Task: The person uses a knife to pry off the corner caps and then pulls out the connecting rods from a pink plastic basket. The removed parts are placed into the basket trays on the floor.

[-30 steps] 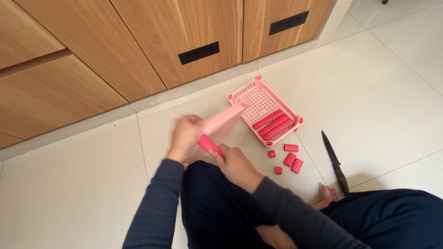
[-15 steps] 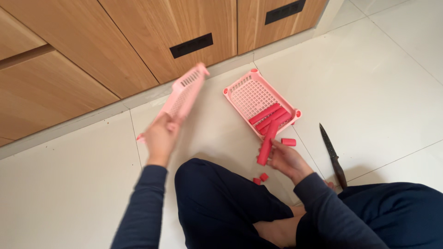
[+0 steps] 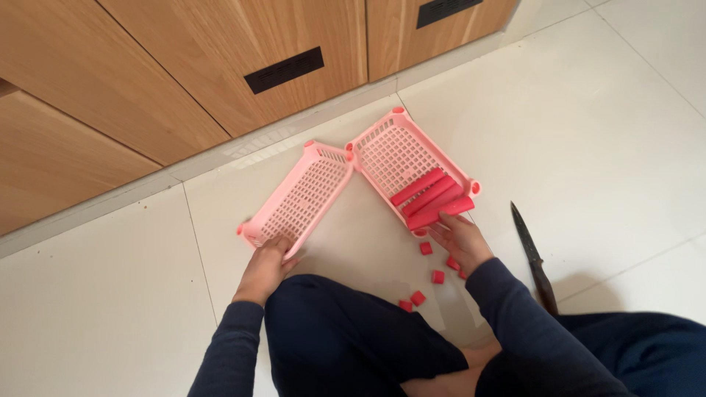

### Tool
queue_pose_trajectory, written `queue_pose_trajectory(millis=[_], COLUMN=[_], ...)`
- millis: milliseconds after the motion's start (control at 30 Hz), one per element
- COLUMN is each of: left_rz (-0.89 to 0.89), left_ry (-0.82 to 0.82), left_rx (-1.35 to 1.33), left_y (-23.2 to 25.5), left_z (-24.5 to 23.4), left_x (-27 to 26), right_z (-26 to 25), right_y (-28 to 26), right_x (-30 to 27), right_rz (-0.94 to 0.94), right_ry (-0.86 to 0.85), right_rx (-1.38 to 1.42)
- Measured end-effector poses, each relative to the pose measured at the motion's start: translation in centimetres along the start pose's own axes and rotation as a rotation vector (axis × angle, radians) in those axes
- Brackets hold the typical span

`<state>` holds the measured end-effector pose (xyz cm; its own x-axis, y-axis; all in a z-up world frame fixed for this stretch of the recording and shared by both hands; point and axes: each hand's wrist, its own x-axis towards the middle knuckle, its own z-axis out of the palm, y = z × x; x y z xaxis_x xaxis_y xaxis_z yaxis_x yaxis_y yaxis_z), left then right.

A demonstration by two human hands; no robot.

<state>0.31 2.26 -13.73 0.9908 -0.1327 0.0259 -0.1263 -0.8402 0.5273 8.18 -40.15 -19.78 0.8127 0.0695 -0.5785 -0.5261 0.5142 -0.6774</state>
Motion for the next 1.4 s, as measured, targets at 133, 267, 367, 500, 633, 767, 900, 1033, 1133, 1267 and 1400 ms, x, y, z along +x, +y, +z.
queue_pose_trajectory(millis=[133,267,367,500,633,767,900,1033,1133,1267,1400], left_rz=[-0.061,-0.19,-0.352,-0.363,-0.356,-0.313,-0.321,-0.285,-0.301,-0.33,-0.353], left_ry=[-0.038,-0.141,-0.302,-0.214,-0.05,0.218,0.161,0.054,0.054,0.013,-0.063], left_rx=[0.088,0.105,0.061,-0.09,-0.278,-0.23,-0.038,-0.002,0.004,-0.088,-0.199], left_y=[-2.6,-3.9,-3.9,-2.3,2.6,7.6,7.1,4.1,2.8,2.0,1.8], left_z=[1.7,2.9,3.1,4.2,7.1,10.4,11.1,12.1,13.8,14.7,14.5], left_x=[0.3,0.6,1.6,4.4,8.2,10.5,11.3,12.0,12.4,12.6,12.3], right_z=[0.9,2.6,2.4,-0.3,-3.2,-3.7,-5.8,-9.5,-11.0,-10.3,-8.9], right_y=[0.9,0.7,0.5,1.8,4.7,6.1,5.9,2.7,-3.6,-13.2,-17.6], right_x=[6.6,12.9,15.3,13.5,8.2,7.0,8.8,11.9,15.1,19.0,22.3], right_rz=[-0.11,-0.143,-0.07,-0.342,-0.565,-0.289,-0.373,-0.634,-0.789,-0.585,-0.525], right_ry=[0.06,0.089,0.01,0.079,0.51,0.541,0.486,0.511,0.465,0.298,0.22], right_rx=[-0.21,-0.276,-0.396,-0.492,-0.489,-0.446,-0.775,-1.097,-1.283,-1.368,-1.46])
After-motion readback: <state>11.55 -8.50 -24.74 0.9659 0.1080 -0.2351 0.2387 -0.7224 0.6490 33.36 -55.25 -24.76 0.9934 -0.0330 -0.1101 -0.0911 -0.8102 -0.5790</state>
